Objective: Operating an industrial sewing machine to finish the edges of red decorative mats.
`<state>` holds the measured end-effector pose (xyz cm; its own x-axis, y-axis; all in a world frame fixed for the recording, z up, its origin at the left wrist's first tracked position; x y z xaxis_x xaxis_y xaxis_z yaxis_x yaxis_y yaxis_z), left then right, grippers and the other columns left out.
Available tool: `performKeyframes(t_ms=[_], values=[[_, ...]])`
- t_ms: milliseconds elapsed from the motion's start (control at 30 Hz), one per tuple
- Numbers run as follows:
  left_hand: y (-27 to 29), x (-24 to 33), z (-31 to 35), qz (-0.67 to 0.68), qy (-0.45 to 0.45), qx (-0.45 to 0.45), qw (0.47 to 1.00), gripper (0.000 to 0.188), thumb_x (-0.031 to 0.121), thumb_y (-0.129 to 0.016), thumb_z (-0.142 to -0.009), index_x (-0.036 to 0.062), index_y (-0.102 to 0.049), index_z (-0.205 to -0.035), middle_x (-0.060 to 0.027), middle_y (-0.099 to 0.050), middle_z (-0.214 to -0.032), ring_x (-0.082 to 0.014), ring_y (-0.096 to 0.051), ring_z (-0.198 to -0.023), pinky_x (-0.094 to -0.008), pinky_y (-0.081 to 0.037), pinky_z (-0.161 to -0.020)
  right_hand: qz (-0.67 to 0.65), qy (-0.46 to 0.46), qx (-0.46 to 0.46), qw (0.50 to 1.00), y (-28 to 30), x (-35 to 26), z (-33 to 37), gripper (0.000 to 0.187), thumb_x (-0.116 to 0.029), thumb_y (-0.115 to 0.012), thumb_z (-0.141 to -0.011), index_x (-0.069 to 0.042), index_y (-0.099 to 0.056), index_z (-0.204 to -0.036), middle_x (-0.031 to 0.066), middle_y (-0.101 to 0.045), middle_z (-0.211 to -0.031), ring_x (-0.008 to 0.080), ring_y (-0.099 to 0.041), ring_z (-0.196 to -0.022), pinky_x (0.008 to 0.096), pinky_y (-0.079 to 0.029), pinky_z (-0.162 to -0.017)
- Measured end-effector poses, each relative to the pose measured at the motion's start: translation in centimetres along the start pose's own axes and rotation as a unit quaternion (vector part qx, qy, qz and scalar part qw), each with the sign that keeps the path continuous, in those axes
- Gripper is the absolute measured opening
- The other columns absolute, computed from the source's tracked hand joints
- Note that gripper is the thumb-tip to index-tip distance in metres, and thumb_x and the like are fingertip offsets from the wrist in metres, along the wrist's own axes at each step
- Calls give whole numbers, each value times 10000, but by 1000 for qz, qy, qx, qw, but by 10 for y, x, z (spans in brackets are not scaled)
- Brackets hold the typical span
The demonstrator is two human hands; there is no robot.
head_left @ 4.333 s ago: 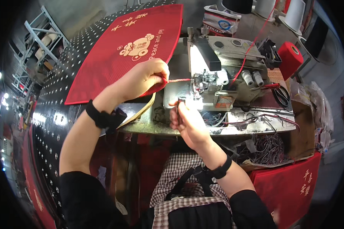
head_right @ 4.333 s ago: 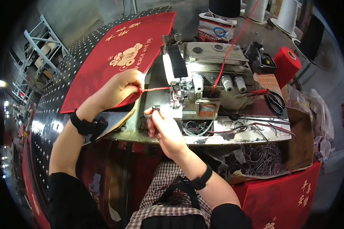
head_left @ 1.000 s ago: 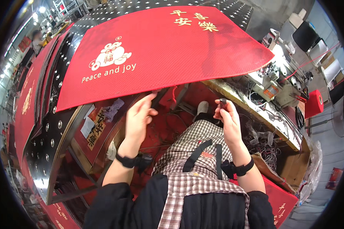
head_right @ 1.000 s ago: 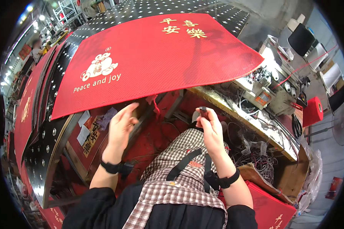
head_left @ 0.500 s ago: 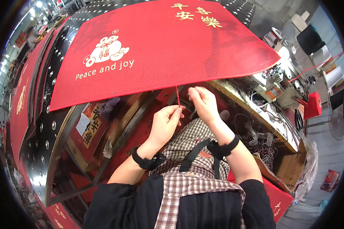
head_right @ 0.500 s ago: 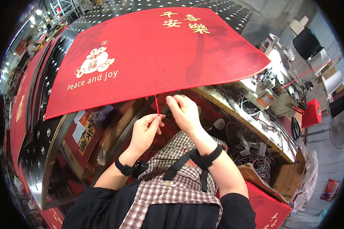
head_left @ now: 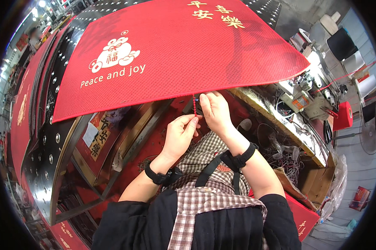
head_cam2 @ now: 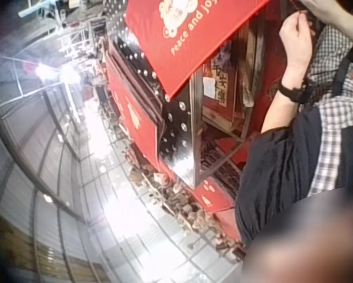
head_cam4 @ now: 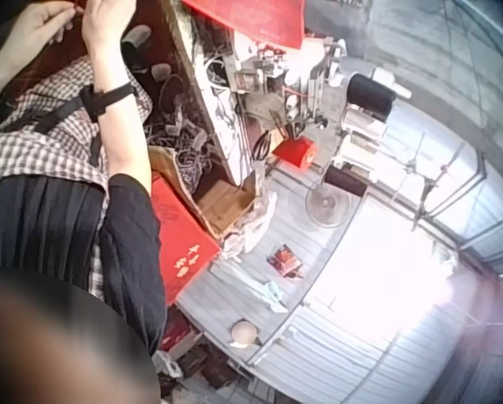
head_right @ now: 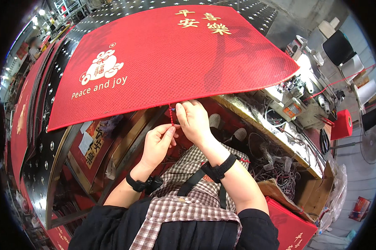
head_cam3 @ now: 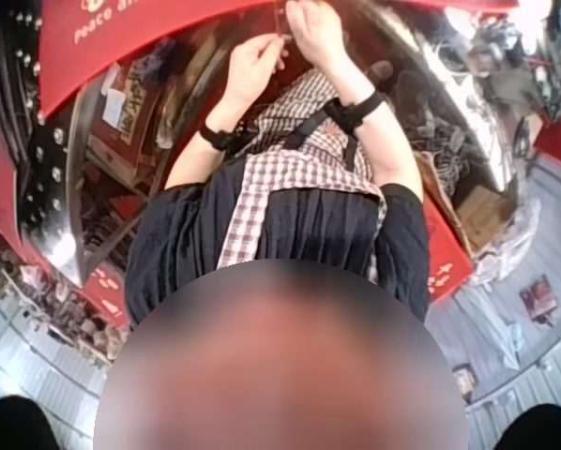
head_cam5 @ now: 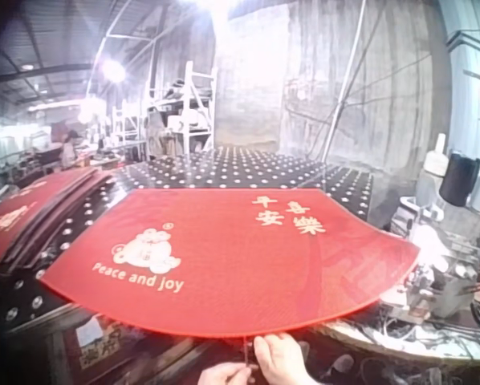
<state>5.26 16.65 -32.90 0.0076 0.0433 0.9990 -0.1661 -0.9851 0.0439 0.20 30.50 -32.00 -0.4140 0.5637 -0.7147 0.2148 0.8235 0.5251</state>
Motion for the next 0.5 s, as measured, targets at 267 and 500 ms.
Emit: performKeyframes(t_ms=[267,500], values=[[3,-6,-1,-19,-3,0,1000,204,113,-554,-911,-25,-655,-1022,-73,-628,-763,-95,-574,-610,-248,-468,-558,-5,-4,13,1000,-2,2,1,244,-228,-517,-903,-11,-585,-815,183,-582,-799,369,-557,-791,444,-455,-714],[50,57,6,-524,-245,-204,790,410,237,-713,-723,80,-610,-1088,-97,-631,-955,-281,-612,-869,-378,-496,-751,-251,-211,160,931,47,24,11,274,-280,-581,-902,-17,-558,-974,11,-577,-872,120,-508,-805,280,-426,-754]])
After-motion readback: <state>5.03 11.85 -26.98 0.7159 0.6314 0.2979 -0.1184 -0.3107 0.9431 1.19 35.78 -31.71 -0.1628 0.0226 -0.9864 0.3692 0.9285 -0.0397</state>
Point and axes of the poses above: each hand's wrist, its own z-axis away from the middle knuckle, its own y-axis out of the back of the hand, x = y × z, the point moved 2 cm from there along -z, towards the middle knuckle
